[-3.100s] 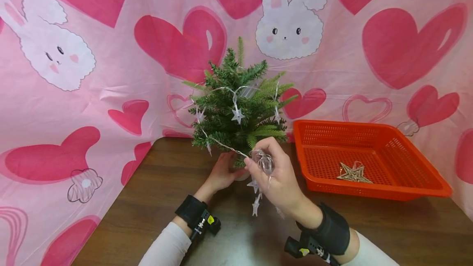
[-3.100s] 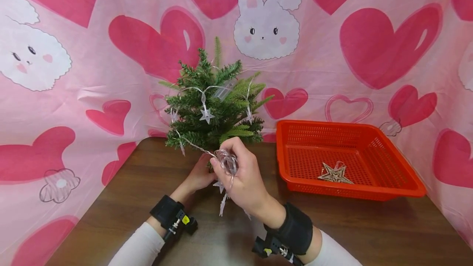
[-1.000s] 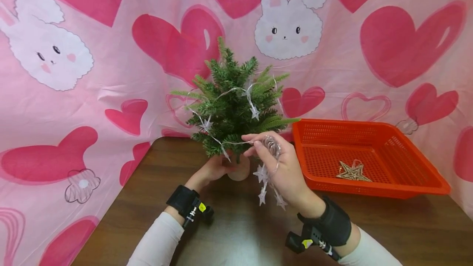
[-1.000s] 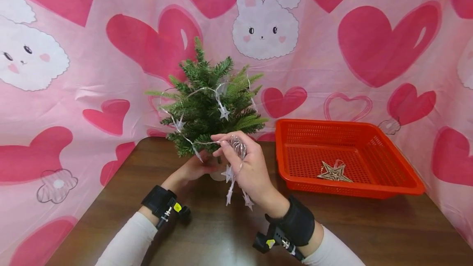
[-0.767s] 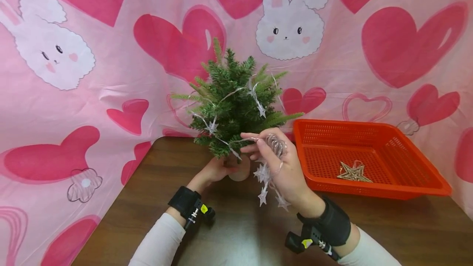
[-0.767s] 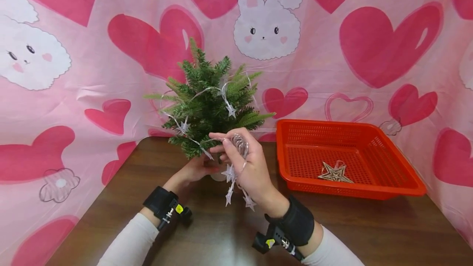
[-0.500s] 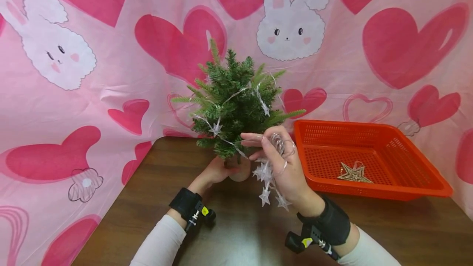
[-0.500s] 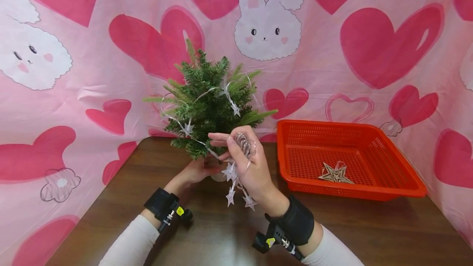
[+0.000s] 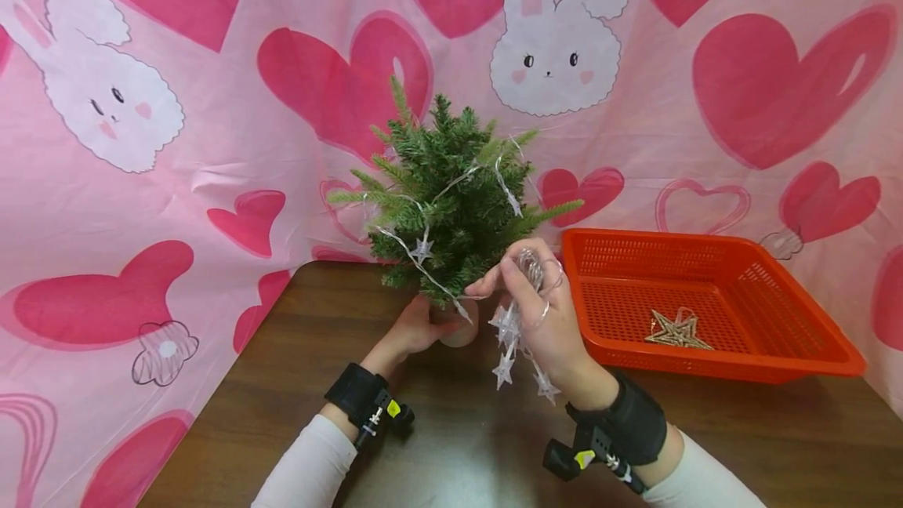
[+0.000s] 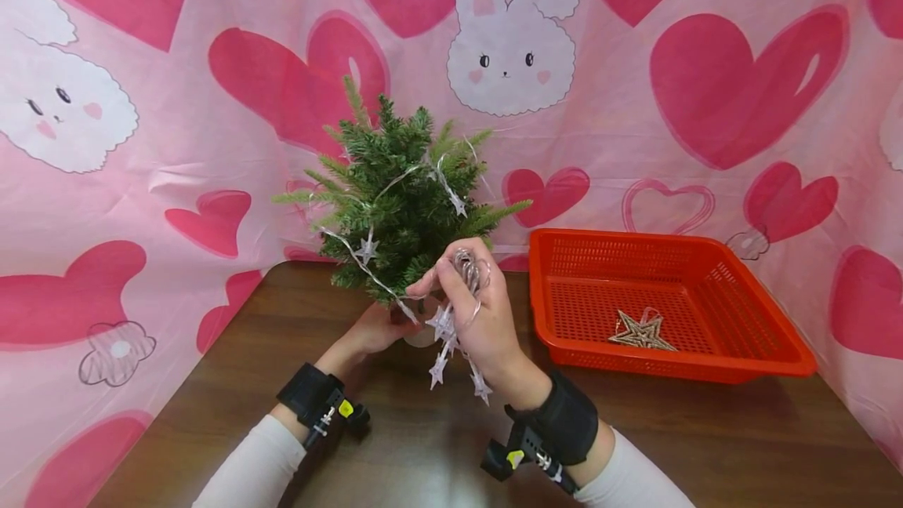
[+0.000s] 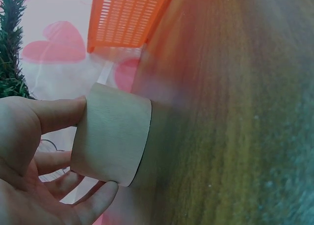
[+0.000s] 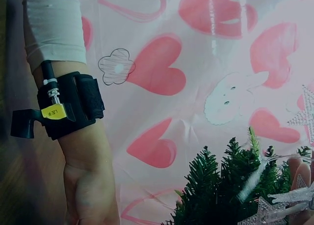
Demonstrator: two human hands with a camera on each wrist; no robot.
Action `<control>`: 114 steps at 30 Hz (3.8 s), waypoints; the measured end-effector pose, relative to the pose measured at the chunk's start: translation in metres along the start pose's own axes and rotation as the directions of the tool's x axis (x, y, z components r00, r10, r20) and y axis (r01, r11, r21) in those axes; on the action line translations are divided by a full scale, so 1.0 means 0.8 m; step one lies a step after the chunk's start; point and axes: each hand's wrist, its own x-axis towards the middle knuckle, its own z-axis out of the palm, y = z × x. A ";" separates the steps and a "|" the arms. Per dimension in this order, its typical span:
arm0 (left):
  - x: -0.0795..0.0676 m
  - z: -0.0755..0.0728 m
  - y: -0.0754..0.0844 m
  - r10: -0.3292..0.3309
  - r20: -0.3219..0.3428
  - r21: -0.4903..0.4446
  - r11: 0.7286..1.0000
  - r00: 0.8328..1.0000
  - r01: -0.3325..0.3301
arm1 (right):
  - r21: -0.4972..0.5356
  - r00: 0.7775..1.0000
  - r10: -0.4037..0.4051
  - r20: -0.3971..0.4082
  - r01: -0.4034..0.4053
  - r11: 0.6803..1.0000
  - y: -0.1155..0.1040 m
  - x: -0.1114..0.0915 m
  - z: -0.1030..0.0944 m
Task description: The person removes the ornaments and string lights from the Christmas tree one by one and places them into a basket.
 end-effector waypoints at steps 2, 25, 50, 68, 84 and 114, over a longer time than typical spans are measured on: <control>-0.001 0.000 0.001 -0.004 -0.007 0.023 1.000 1.000 0.005 | 0.024 1.000 0.001 -0.003 -0.001 1.000 0.000 0.000 0.000; -0.008 0.007 0.008 -0.048 -0.062 0.155 0.986 0.997 0.057 | -0.156 0.994 0.098 0.051 -0.089 0.984 -0.003 0.001 0.003; -0.012 0.011 0.008 0.003 -0.085 0.230 0.973 0.996 0.016 | -0.278 0.994 0.041 0.103 -0.011 0.960 -0.004 -0.001 0.006; -0.016 0.016 0.010 0.037 -0.107 0.240 0.971 0.994 -0.010 | -0.268 0.985 0.141 0.095 -0.111 0.957 -0.008 -0.001 0.004; 0.008 -0.018 -0.008 0.207 0.157 -0.189 0.966 0.966 -0.176 | -0.270 0.993 0.102 0.065 -0.081 0.960 -0.013 0.000 0.005; 0.005 -0.017 0.003 0.160 0.203 0.116 0.976 0.966 -0.186 | -0.265 0.998 -0.058 -0.035 0.047 0.963 -0.020 0.003 0.005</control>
